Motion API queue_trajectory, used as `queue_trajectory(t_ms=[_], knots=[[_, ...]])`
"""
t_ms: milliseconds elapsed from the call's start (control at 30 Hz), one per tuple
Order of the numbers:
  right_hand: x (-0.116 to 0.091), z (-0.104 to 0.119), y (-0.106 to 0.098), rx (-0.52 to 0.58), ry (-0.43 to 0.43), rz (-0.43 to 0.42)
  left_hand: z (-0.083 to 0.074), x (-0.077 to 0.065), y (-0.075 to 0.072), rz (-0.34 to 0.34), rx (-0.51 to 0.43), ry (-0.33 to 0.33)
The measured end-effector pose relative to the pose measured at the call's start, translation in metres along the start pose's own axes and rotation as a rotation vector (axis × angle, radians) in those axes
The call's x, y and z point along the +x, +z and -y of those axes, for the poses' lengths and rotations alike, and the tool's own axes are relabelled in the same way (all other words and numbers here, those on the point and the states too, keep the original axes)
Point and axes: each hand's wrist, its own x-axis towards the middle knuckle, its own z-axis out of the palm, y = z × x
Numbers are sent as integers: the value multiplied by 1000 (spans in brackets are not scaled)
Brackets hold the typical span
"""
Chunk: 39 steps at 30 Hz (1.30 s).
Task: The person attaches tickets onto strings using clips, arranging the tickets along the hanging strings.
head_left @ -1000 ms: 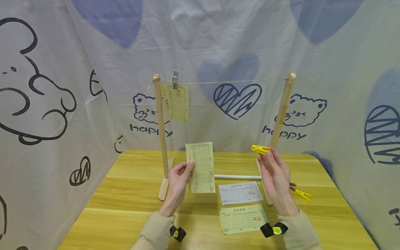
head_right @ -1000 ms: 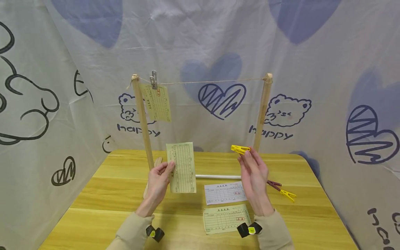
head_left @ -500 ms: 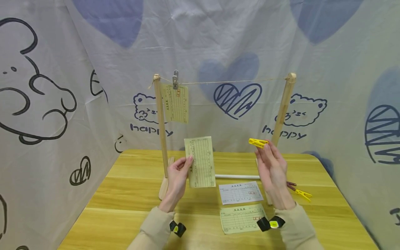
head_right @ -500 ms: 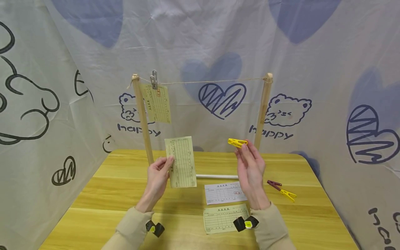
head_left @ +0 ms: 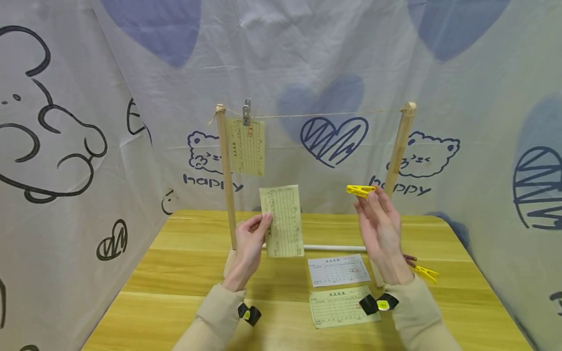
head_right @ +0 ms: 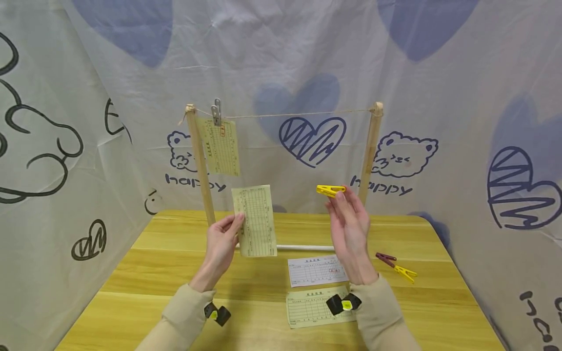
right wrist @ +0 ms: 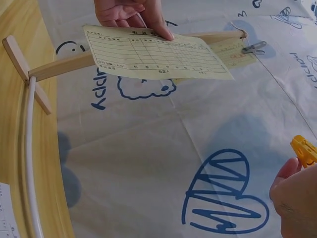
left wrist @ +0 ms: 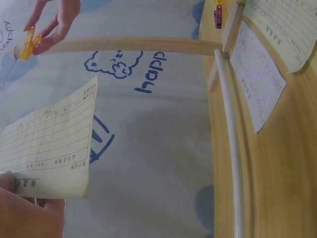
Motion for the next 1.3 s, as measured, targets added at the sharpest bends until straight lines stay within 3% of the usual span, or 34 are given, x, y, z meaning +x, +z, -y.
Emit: queue_trajectory(t_ms=[667,967,1300], knots=[[24,1,30,-84,-95,50,-17,13,8,13,27,-25],[36,2,44,-119,-149,113,-26,24,12,41,50,-16],[48,2,58,-197,-164,124,-33,38,14,67,73,-23]])
